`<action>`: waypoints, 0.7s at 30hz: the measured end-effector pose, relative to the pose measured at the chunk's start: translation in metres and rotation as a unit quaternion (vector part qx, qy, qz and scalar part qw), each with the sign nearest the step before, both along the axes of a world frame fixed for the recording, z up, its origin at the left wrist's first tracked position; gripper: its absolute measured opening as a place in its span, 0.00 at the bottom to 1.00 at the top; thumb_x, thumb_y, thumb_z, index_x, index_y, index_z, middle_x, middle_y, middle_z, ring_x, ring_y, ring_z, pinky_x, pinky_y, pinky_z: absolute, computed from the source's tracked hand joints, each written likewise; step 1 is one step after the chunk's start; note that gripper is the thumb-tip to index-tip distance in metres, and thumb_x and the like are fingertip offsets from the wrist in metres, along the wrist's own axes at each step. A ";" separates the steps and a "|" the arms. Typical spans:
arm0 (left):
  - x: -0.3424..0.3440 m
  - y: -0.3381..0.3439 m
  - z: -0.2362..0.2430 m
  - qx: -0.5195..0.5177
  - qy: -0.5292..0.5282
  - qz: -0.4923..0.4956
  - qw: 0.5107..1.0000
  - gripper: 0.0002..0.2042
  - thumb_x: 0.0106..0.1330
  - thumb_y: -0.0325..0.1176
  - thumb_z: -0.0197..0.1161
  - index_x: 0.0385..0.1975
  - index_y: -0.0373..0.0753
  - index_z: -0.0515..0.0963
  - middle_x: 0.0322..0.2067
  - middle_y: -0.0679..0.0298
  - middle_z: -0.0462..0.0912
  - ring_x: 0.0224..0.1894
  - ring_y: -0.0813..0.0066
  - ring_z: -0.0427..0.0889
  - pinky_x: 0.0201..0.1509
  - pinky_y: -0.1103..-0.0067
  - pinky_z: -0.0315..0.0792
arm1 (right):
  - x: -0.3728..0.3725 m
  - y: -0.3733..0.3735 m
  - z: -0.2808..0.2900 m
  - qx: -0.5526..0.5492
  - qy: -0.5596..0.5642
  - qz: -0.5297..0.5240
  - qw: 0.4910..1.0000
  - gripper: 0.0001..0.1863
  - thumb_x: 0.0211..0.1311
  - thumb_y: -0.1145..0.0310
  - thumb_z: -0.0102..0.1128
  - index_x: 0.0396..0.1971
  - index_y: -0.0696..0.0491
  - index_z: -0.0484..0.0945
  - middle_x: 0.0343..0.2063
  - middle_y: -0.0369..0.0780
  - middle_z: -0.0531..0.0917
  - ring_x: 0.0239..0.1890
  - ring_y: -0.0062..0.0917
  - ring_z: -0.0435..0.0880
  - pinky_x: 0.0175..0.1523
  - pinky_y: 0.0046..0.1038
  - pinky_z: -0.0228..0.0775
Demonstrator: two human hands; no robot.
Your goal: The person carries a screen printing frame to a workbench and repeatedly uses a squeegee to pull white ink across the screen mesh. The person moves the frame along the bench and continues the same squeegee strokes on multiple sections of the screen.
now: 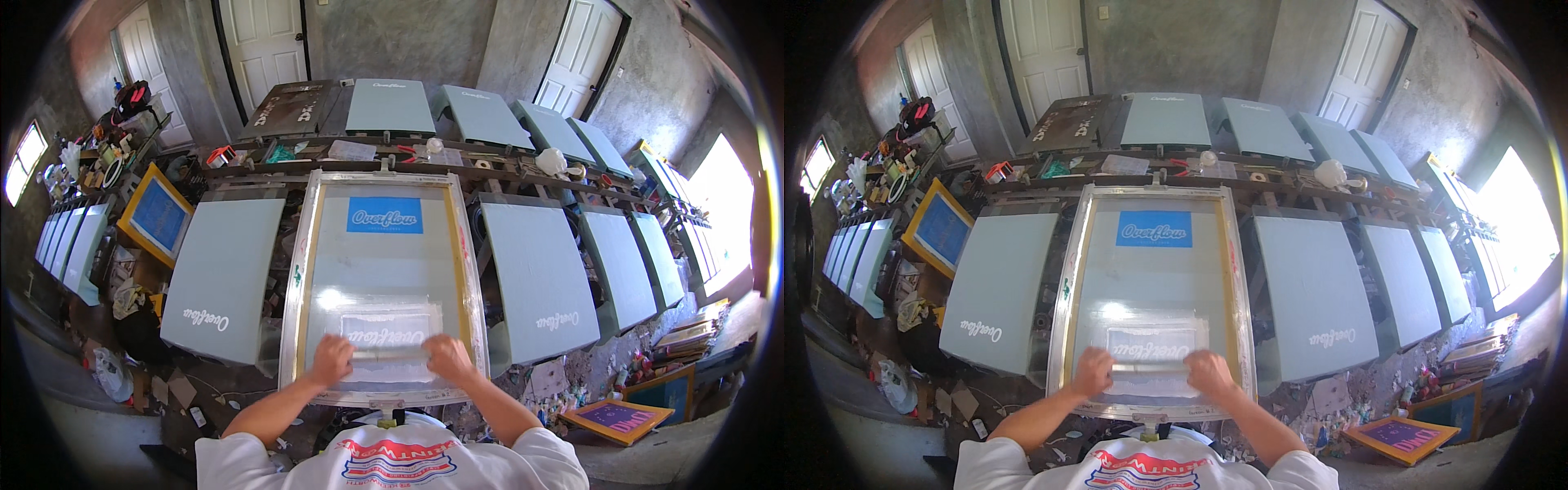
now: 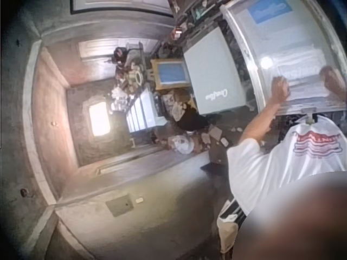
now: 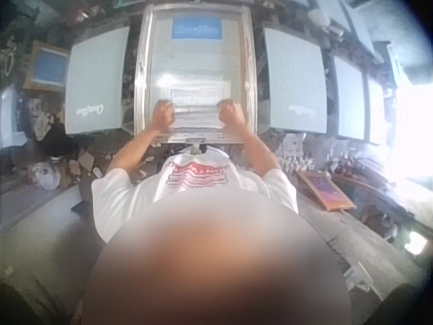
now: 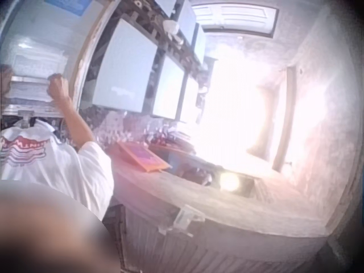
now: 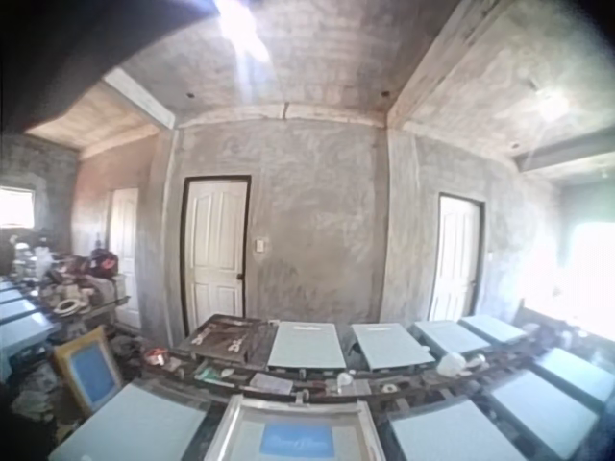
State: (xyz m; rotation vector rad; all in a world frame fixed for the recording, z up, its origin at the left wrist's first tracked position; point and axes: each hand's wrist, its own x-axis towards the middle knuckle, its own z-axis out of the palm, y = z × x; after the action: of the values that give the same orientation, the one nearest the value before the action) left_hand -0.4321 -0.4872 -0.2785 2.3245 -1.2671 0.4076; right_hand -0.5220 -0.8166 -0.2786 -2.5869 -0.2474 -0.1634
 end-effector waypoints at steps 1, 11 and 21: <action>0.024 -0.009 0.001 0.000 -0.022 0.022 1.000 0.18 0.38 0.29 0.71 0.34 0.39 0.79 0.32 0.59 0.77 0.38 0.57 0.80 0.46 0.62 0.70 | 0.023 -0.002 0.002 0.017 -0.006 -0.030 0.999 0.16 0.44 0.77 0.63 0.37 0.55 0.87 0.42 0.47 0.88 0.47 0.44 0.86 0.54 0.43 0.80; -0.027 0.009 -0.009 -0.034 -0.027 -0.052 0.998 0.15 0.37 0.31 0.68 0.30 0.41 0.79 0.27 0.62 0.75 0.32 0.59 0.79 0.41 0.63 0.70 | -0.036 0.011 -0.015 0.036 -0.040 0.007 0.999 0.18 0.45 0.77 0.63 0.40 0.54 0.86 0.45 0.47 0.87 0.51 0.43 0.85 0.55 0.42 0.80; 0.065 -0.023 0.007 -0.047 -0.056 0.014 0.997 0.15 0.38 0.26 0.70 0.29 0.40 0.79 0.29 0.62 0.75 0.34 0.59 0.77 0.40 0.62 0.68 | 0.072 -0.011 0.003 0.004 -0.043 -0.018 0.999 0.19 0.49 0.78 0.62 0.44 0.55 0.86 0.47 0.46 0.87 0.52 0.42 0.85 0.58 0.40 0.79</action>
State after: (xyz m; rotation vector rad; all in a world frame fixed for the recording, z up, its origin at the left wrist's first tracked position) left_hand -0.3675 -0.5104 -0.2711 2.2698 -1.2392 0.6016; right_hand -0.4504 -0.8273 -0.2756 -2.5802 -0.2311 -0.2873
